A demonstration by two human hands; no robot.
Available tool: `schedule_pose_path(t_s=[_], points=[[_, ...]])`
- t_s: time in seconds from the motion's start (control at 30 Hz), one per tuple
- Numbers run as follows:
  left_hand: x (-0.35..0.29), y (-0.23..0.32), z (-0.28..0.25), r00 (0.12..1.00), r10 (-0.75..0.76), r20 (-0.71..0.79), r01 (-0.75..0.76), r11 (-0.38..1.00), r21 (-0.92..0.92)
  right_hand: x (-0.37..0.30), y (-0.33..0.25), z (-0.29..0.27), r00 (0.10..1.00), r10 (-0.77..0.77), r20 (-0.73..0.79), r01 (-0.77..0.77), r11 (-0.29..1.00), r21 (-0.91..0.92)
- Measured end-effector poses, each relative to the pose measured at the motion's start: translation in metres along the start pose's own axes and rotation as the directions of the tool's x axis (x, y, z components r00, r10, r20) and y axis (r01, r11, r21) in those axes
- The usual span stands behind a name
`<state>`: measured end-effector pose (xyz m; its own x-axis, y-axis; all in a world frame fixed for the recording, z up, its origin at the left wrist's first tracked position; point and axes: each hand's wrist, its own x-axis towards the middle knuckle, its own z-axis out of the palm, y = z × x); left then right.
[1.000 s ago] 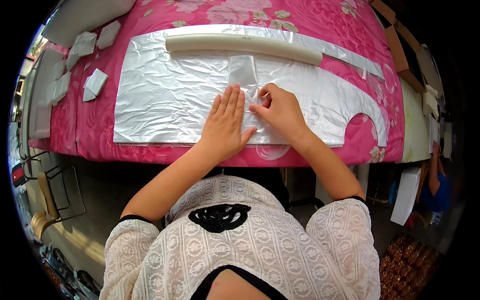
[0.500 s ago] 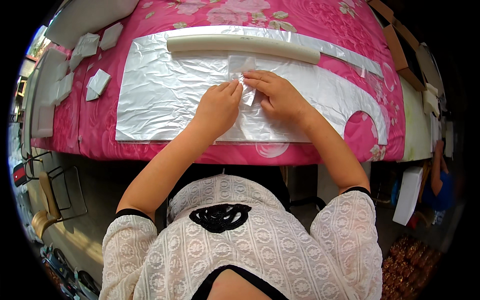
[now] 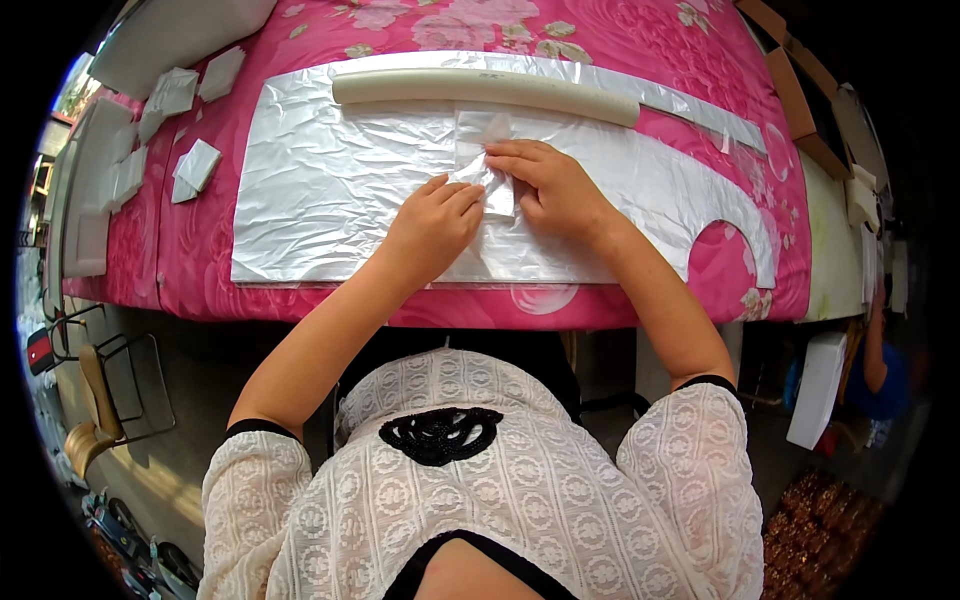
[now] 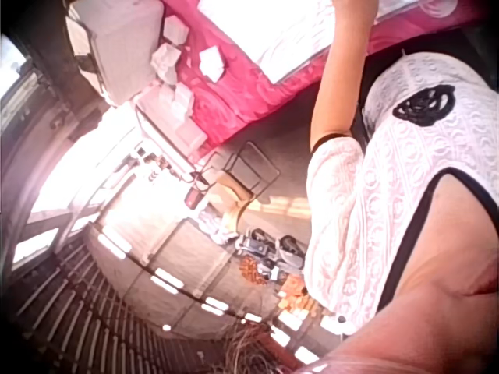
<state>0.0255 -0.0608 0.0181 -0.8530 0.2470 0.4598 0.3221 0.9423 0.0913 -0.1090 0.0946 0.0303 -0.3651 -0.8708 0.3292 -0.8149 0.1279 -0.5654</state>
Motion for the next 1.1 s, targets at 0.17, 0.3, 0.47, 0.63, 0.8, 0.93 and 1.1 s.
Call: schedule_pose_path(t_s=[0.17, 0.3, 0.47, 0.63, 0.8, 0.93, 1.1], points=[[-0.010, 0.009, -0.011, 0.993, -0.103, -0.050, 0.080, 0.938, -0.338, -0.007, -0.005, 0.002, 0.995, -0.094, 0.030, 0.094, 0.996, 0.001], [-0.031, 0.013, -0.029, 0.999, 0.037, 0.034, -0.021, 0.924, -0.382, -0.030, -0.021, 0.014, 0.978, -0.208, 0.005, 0.208, 0.977, -0.044], [-0.043, 0.014, -0.024, 0.986, -0.118, 0.119, 0.155, 0.909, -0.387, -0.035, -0.025, 0.018, 0.982, -0.186, -0.020, 0.186, 0.983, -0.001], [-0.031, 0.016, -0.021, 0.841, -0.493, 0.222, 0.526, 0.649, -0.550, -0.026, -0.032, 0.010, 0.970, 0.241, 0.040, -0.245, 0.951, 0.190], [-0.010, 0.011, -0.014, 0.655, -0.714, 0.248, 0.691, 0.433, -0.578, 0.007, -0.031, 0.000, 0.726, 0.626, 0.286, -0.687, 0.678, 0.260], [0.002, 0.002, -0.017, 0.614, -0.729, 0.304, 0.749, 0.416, -0.515, 0.018, -0.017, 0.001, 0.606, 0.679, 0.415, -0.789, 0.580, 0.204], [0.010, -0.004, -0.025, 0.568, -0.721, 0.397, 0.803, 0.381, -0.458, 0.025, -0.017, -0.001, 0.542, 0.701, 0.464, -0.830, 0.533, 0.163]])
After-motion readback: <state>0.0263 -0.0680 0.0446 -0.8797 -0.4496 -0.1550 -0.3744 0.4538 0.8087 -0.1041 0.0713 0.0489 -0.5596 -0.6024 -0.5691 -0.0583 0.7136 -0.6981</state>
